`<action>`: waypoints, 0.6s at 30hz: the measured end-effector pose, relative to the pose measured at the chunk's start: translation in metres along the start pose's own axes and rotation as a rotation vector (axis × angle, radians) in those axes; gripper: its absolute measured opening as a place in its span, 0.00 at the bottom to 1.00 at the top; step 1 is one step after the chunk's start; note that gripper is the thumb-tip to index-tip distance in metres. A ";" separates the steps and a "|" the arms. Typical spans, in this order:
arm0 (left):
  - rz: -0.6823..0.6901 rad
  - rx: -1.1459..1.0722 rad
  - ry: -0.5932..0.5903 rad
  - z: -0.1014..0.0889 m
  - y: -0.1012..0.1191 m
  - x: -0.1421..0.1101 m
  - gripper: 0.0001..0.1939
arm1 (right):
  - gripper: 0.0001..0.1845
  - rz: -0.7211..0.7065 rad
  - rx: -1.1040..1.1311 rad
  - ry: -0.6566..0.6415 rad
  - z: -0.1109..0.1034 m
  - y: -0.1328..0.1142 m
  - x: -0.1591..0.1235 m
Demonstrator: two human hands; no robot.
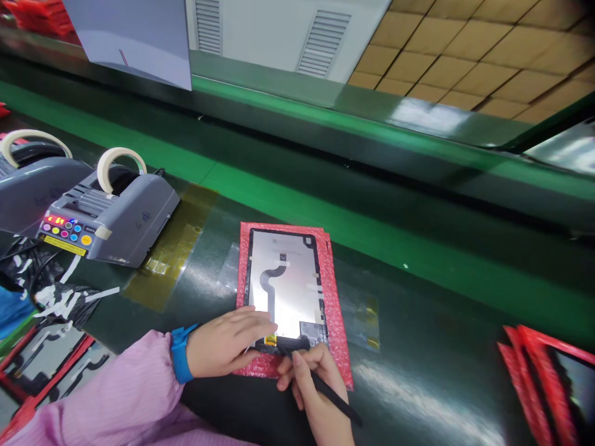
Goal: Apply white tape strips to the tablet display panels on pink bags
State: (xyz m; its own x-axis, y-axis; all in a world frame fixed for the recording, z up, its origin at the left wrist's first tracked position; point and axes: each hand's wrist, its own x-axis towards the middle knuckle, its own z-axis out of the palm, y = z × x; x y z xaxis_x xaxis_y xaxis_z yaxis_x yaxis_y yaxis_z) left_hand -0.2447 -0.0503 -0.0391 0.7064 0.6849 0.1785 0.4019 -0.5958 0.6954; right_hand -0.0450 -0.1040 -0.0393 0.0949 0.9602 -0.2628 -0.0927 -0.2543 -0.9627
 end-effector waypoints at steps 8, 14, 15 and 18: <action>0.174 0.059 0.100 0.004 -0.005 -0.002 0.21 | 0.19 -0.011 -0.073 -0.061 -0.011 0.013 0.003; 0.166 0.133 0.045 0.006 -0.007 -0.004 0.21 | 0.16 -0.066 -0.105 -0.045 -0.025 0.025 0.007; 0.153 0.142 0.018 0.006 -0.005 -0.003 0.22 | 0.14 -0.096 -0.089 0.005 -0.026 0.023 0.006; 0.065 0.121 -0.021 0.006 0.009 0.001 0.29 | 0.10 -0.219 -0.049 0.134 -0.030 0.013 0.003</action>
State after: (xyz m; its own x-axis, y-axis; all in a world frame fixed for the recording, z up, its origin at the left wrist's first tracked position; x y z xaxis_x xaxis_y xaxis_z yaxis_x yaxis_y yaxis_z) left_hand -0.2372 -0.0570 -0.0369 0.7450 0.6349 0.2047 0.4210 -0.6856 0.5939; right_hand -0.0163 -0.1076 -0.0546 0.2378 0.9700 -0.0507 -0.0080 -0.0502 -0.9987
